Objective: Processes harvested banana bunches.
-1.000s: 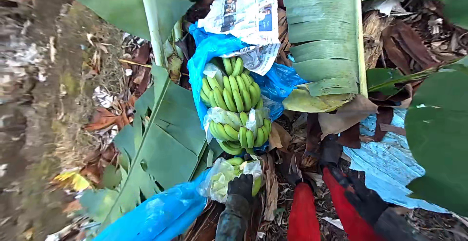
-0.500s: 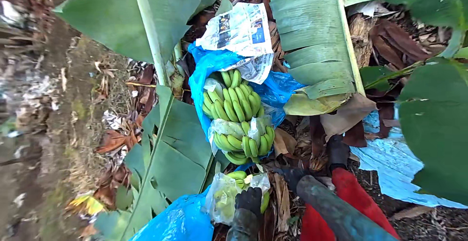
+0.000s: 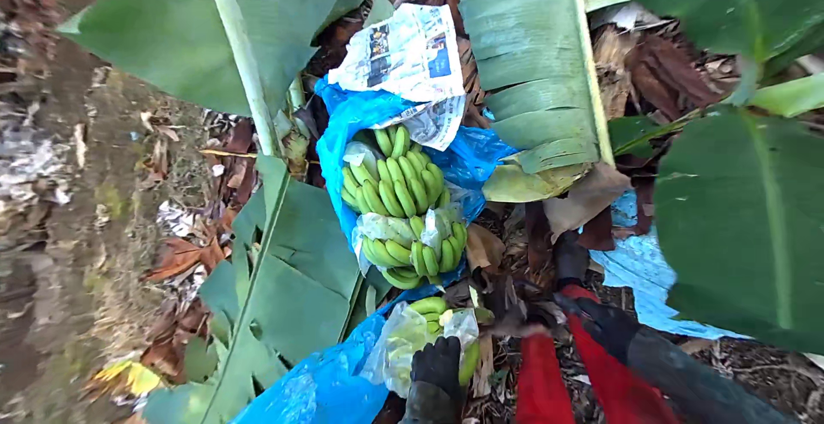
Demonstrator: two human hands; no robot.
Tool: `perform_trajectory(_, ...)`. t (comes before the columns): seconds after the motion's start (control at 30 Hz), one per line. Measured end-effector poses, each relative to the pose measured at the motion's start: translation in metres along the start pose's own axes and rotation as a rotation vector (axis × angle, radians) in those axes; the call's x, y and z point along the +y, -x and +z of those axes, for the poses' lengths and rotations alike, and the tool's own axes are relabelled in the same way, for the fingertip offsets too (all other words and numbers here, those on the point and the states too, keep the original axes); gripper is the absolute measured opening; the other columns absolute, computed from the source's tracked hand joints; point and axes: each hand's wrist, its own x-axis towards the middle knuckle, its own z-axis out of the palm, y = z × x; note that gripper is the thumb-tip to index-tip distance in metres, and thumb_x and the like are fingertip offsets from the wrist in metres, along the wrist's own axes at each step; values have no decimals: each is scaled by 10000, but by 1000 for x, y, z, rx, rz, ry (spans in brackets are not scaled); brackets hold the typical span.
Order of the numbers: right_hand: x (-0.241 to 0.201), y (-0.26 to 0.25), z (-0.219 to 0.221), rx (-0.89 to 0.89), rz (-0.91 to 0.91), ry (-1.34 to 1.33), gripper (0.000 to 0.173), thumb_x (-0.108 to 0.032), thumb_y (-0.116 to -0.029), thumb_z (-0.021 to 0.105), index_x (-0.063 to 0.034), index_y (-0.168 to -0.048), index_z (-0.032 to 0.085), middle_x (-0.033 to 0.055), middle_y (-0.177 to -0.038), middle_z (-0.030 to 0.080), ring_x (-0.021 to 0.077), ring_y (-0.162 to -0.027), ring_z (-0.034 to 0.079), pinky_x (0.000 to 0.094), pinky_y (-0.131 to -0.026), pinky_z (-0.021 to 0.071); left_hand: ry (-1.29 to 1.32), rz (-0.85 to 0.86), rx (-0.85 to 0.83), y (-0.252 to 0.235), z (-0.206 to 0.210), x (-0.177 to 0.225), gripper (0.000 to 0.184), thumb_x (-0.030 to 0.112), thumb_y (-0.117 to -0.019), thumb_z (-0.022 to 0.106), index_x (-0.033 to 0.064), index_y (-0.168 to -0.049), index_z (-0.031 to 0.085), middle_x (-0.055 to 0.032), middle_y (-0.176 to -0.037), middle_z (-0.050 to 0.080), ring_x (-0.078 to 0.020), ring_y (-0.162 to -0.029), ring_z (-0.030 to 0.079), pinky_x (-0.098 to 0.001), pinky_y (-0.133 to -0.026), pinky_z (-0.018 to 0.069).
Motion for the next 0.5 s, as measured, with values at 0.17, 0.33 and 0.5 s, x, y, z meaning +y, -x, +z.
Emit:
perform_trajectory(0.17, 32, 129, 13, 193, 198, -1064, 481, -159, -1034, 516, -89, -1493, 391, 121, -840, 642, 219, -592, 629, 394, -528, 562, 305, -21, 92, 47, -35, 19, 884, 562, -706, 808, 114, -1427, 561, -149, -1368, 636, -363, -1180, 656, -584, -943, 554)
perform_trajectory(0.33, 8, 205, 33, 159, 156, -1636, 265, -234, -1090, 391, -90, -1294, 479, 56, -814, 662, 186, -622, 658, 360, -543, 580, 696, 10, 275, 76, -49, 69, 991, 514, -634, 889, 121, -1463, 515, -138, -1244, 711, -304, -1106, 707, -558, -959, 571)
perform_trajectory(0.5, -8, 209, 32, 162, 59, -1772, 298, -244, -1088, 338, -84, -1269, 512, 56, -758, 652, 173, -551, 634, 334, -480, 562, 857, 182, 499, 95, -64, 110, 968, 426, -657, 911, 33, -1450, 516, -164, -1235, 708, -278, -1108, 705, -517, -987, 567)
